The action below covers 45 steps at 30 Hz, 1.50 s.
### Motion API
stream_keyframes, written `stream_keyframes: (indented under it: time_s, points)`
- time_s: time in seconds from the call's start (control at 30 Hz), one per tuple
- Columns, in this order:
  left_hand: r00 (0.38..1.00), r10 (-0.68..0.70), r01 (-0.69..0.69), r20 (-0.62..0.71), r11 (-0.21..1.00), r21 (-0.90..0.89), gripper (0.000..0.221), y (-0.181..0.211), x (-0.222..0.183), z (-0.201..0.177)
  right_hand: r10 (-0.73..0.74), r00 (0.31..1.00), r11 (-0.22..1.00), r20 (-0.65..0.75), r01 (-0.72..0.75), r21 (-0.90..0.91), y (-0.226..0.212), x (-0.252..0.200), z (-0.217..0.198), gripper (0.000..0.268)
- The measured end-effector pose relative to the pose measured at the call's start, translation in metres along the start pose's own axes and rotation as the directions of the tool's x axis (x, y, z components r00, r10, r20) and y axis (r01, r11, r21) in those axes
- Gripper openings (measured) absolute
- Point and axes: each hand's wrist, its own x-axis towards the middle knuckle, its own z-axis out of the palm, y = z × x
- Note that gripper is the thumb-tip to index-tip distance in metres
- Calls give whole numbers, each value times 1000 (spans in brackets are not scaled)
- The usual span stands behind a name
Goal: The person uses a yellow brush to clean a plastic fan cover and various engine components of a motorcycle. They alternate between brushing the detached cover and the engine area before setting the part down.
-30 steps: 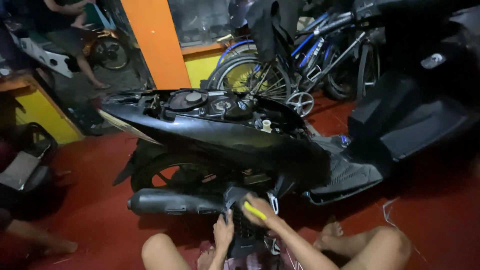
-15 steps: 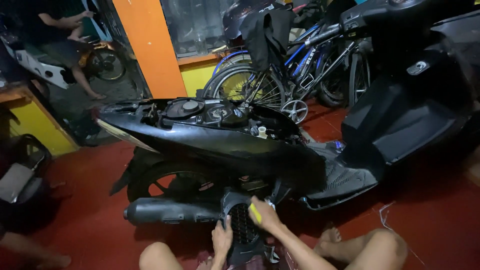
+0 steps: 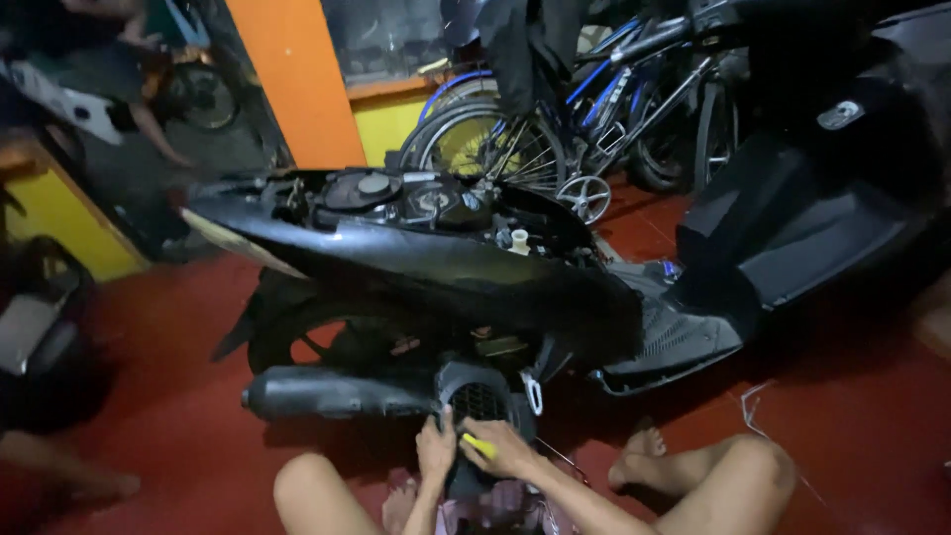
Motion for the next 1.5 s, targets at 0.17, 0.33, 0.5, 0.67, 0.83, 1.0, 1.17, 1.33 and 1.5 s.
stream_keyframes:
  time_s: [0.17, 0.33, 0.5, 0.67, 0.83, 1.0, 1.17, 1.33, 1.5]
  points:
    - [998, 12, -8, 62, 998, -62, 75, 15, -10, -22, 195, 974, 927, -114, -145, 347, 47, 9, -1, 5]
    - [997, -5, 11, 81, 997, -75, 74, 24, -20, -27, 357, 906, 932, -228, -360, 28, 40, -1, 7, 21]
    - [998, 32, -27, 54, 996, -86, 73, 24, -23, -29, 112, 974, 951, 196, -162, 262, -16, 2, -33, 14]
    - [999, -7, 1, -41, 988, -155, 74, 26, -19, -38, 231, 918, 971, -322, -241, 10, 35, 28, -53, 22]
    - [998, -57, 55, -30, 995, -83, 81, 28, -8, -41, -174, 975, 982, -140, 183, 49, 22, 22, -11, 20]
    - [995, 9, -16, -100, 997, -75, 69, 11, -6, -25, 244, 967, 906, 70, -253, 340, 33, 29, -12, 13]
    - [999, -3, -6, -53, 987, -161, 67, 34, -15, -32, 424, 868, 899, -259, -370, 233, 33, 40, -3, 11]
    - [1000, 0, -2, -13, 984, -178, 73, 38, -18, -48, 203, 971, 916, 122, -233, 326, -10, 29, -34, 12]
    - [998, 0, 15, 64, 969, -245, 85, 55, -30, -65, 385, 874, 923, -296, -363, 129, 43, 39, -32, 20]
